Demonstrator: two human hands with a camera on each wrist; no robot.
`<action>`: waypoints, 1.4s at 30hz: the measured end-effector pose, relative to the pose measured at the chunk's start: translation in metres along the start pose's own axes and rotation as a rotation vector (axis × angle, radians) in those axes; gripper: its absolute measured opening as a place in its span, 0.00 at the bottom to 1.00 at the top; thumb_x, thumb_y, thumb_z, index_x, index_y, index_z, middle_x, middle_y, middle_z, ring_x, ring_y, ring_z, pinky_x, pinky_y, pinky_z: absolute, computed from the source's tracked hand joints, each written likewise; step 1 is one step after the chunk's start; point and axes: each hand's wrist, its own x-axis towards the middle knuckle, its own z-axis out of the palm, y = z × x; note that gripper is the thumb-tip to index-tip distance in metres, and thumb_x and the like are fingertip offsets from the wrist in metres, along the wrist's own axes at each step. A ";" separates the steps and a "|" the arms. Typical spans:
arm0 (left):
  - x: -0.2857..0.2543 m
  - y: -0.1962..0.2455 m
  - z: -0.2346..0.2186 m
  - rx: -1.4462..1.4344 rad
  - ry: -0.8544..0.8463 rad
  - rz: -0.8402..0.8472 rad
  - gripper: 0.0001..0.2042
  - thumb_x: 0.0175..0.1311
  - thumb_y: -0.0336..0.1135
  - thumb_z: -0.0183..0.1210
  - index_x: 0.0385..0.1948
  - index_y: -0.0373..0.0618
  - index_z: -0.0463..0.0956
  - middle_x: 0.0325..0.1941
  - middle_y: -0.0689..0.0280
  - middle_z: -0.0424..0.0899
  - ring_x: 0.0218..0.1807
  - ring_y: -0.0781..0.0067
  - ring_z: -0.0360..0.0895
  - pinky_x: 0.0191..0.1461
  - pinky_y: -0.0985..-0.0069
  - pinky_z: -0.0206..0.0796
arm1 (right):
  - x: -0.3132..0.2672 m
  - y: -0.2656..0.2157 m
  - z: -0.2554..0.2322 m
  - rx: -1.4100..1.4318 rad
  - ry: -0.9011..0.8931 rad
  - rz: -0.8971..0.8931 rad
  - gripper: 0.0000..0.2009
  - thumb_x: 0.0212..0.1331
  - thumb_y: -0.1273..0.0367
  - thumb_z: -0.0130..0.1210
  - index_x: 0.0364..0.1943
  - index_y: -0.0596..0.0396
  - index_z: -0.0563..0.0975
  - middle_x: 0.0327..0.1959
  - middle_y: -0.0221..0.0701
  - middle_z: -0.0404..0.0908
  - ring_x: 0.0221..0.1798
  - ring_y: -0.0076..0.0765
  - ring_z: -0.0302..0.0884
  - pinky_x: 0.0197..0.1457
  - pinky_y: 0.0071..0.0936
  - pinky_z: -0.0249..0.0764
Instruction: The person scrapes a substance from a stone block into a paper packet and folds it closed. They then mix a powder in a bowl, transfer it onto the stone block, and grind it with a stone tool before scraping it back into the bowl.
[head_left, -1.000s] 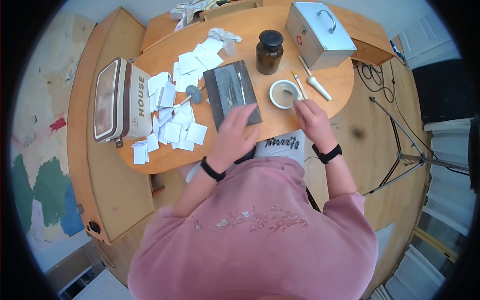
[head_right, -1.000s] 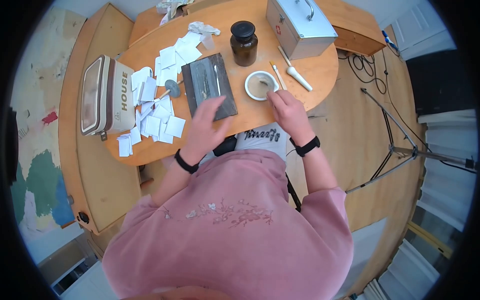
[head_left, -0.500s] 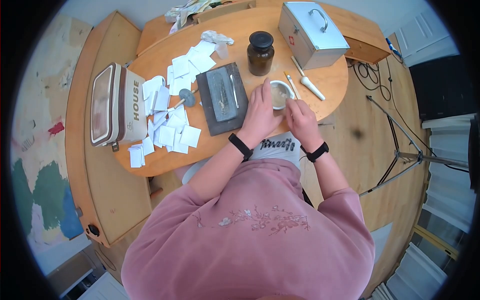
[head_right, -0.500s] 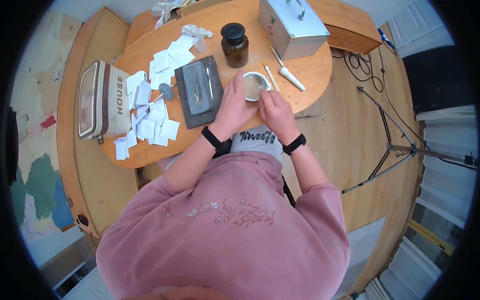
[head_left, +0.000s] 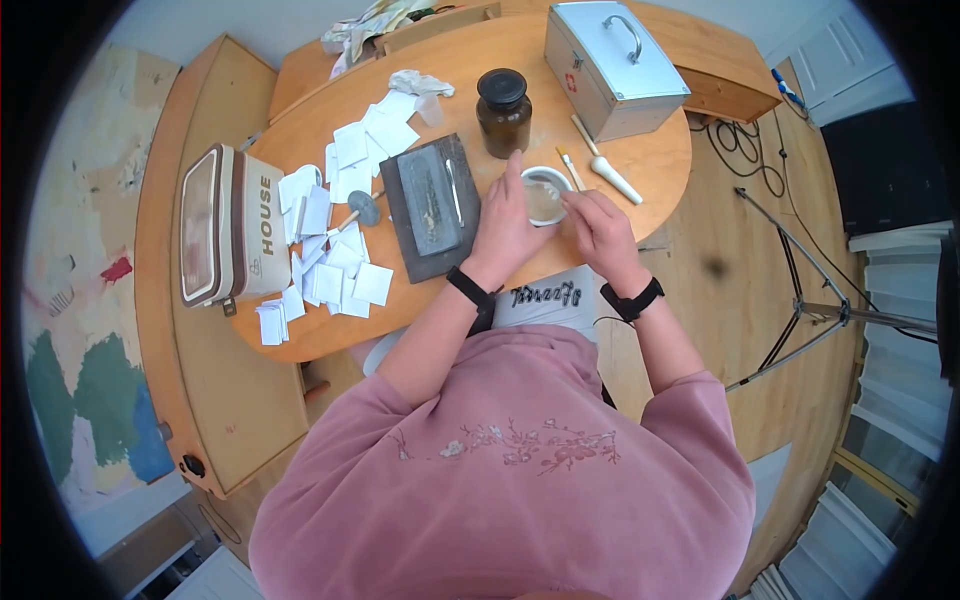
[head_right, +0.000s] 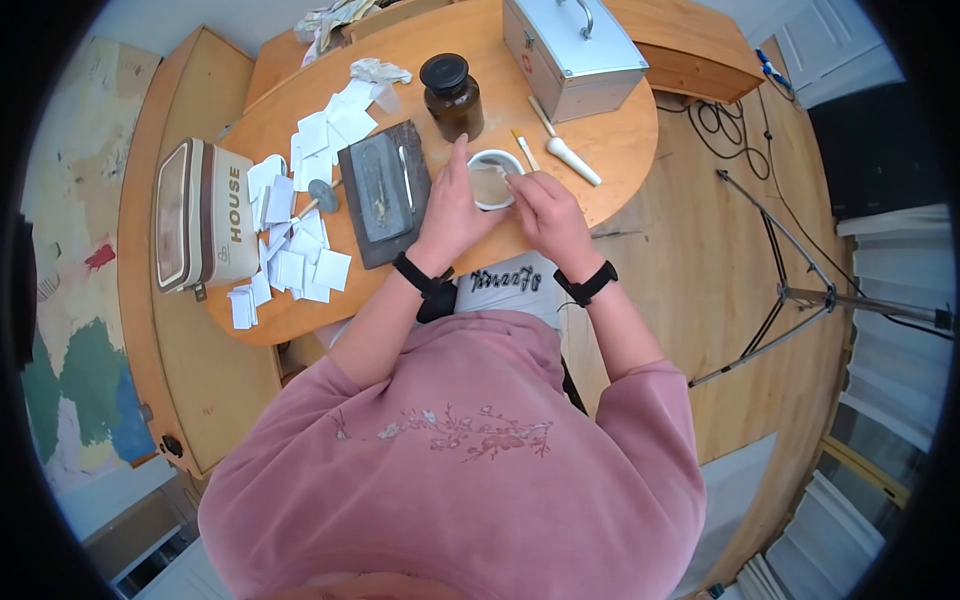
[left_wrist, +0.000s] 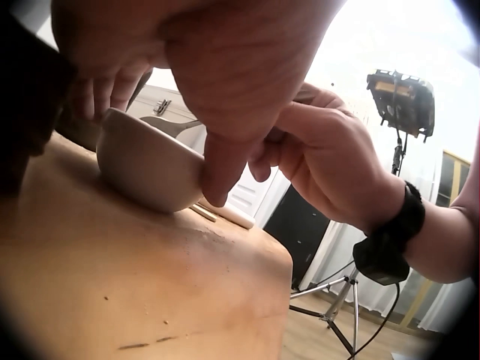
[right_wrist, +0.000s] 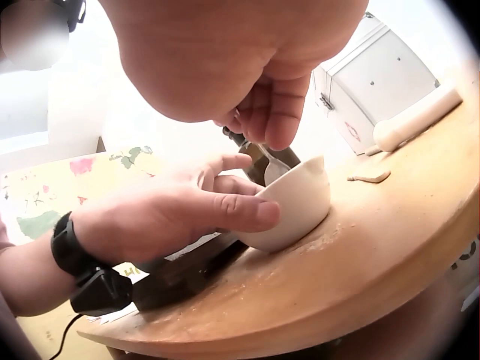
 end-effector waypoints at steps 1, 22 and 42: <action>0.000 -0.001 -0.001 -0.032 -0.021 -0.008 0.60 0.54 0.36 0.83 0.85 0.32 0.49 0.68 0.40 0.79 0.72 0.34 0.76 0.78 0.48 0.69 | 0.001 0.003 0.000 0.001 0.000 0.002 0.11 0.70 0.79 0.64 0.54 0.60 0.86 0.44 0.43 0.87 0.45 0.54 0.87 0.50 0.45 0.84; 0.014 -0.005 -0.022 -0.127 -0.295 -0.090 0.62 0.55 0.23 0.80 0.88 0.45 0.41 0.85 0.45 0.70 0.85 0.38 0.69 0.87 0.56 0.64 | 0.024 0.030 -0.022 0.394 -0.302 0.167 0.05 0.75 0.77 0.64 0.48 0.62 0.88 0.44 0.38 0.90 0.44 0.38 0.87 0.51 0.32 0.81; 0.009 -0.002 -0.021 -0.124 -0.279 -0.124 0.60 0.54 0.25 0.80 0.87 0.41 0.45 0.85 0.43 0.70 0.86 0.38 0.68 0.87 0.55 0.65 | 0.027 0.026 -0.057 0.270 -0.432 0.072 0.05 0.77 0.77 0.63 0.48 0.63 0.88 0.43 0.35 0.91 0.42 0.33 0.88 0.51 0.31 0.83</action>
